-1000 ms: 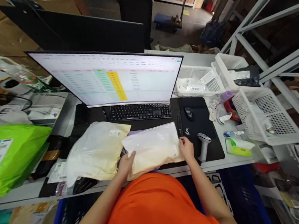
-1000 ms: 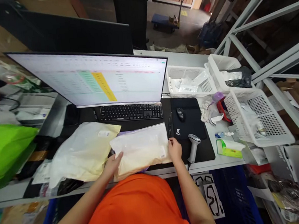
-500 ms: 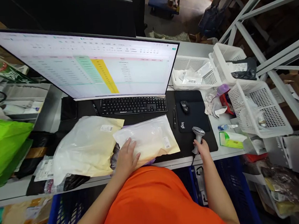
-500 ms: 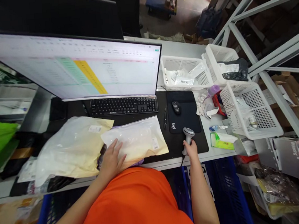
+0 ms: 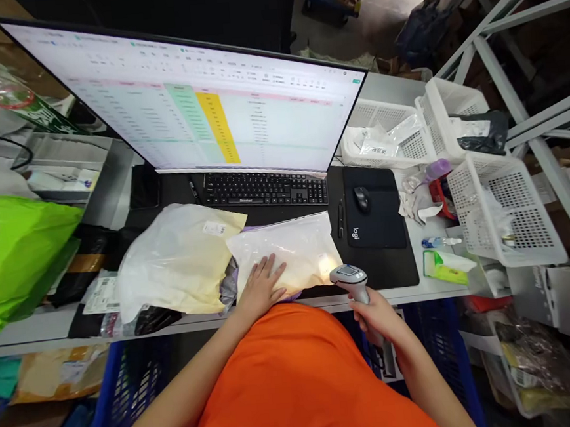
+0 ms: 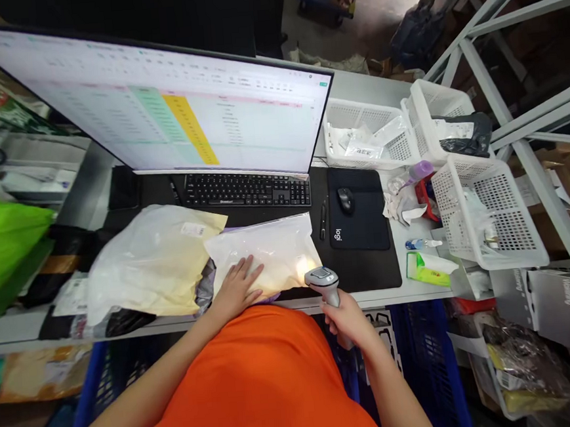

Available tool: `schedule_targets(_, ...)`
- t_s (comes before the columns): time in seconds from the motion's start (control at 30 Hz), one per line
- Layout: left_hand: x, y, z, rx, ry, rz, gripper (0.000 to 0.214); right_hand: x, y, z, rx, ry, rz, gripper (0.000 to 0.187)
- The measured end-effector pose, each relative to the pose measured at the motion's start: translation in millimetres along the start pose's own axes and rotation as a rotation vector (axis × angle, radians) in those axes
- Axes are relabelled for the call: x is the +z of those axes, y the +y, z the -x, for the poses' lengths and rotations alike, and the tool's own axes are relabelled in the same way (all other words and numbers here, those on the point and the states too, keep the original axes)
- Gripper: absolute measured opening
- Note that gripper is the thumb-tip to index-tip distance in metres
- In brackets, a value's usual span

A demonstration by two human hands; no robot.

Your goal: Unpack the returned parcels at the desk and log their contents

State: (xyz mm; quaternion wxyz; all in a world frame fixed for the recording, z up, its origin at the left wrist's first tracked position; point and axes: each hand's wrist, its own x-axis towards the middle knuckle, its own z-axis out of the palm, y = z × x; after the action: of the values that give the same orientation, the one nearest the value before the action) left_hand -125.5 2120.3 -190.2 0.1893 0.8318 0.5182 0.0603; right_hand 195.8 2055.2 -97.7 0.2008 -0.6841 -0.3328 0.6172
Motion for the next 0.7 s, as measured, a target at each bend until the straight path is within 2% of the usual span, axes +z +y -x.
schedule_targets(0.13,0.7,-0.1,2.4,0.002,0.009,0.017,0.065,11.3,0.6,-2.7,-0.003,0.036,0.029,0.023)
schedule_targets(0.27,-3.3,-1.9,6.7,-0.007,0.005,0.046,0.064,5.2,-0.3,3.3,0.010,0.020,-0.023,0.036)
schedule_targets(0.33,-7.0,-2.5,9.6,-0.024,0.033,0.058,0.062,-3.5,1.7,3.1,-0.001,0.052,-0.055,0.043)
schedule_targets(0.4,-11.7,-3.1,13.6,-0.056,0.086,0.076,0.059,-18.5,7.4,-5.8,-0.034,0.153,-0.116,0.046)
schedule_targets(0.47,-17.0,-3.9,19.2,-0.090,0.138,0.095,0.054,-40.7,16.6,-24.7,-0.062,0.318,-0.158,0.049)
schedule_targets(0.57,-25.8,-6.1,30.5,-0.134,0.206,0.124,0.041,-80.3,31.4,-63.6,-0.023,0.583,-0.071,0.046)
schedule_targets(0.63,-32.6,-7.9,39.6,-0.146,0.248,0.143,0.034,-101.9,37.0,-87.3,-0.015,0.666,-0.002,0.043)
schedule_targets(0.7,-40.8,-9.9,49.9,-0.159,0.291,0.159,0.028,-113.2,37.5,-103.8,-0.075,0.663,0.022,0.043)
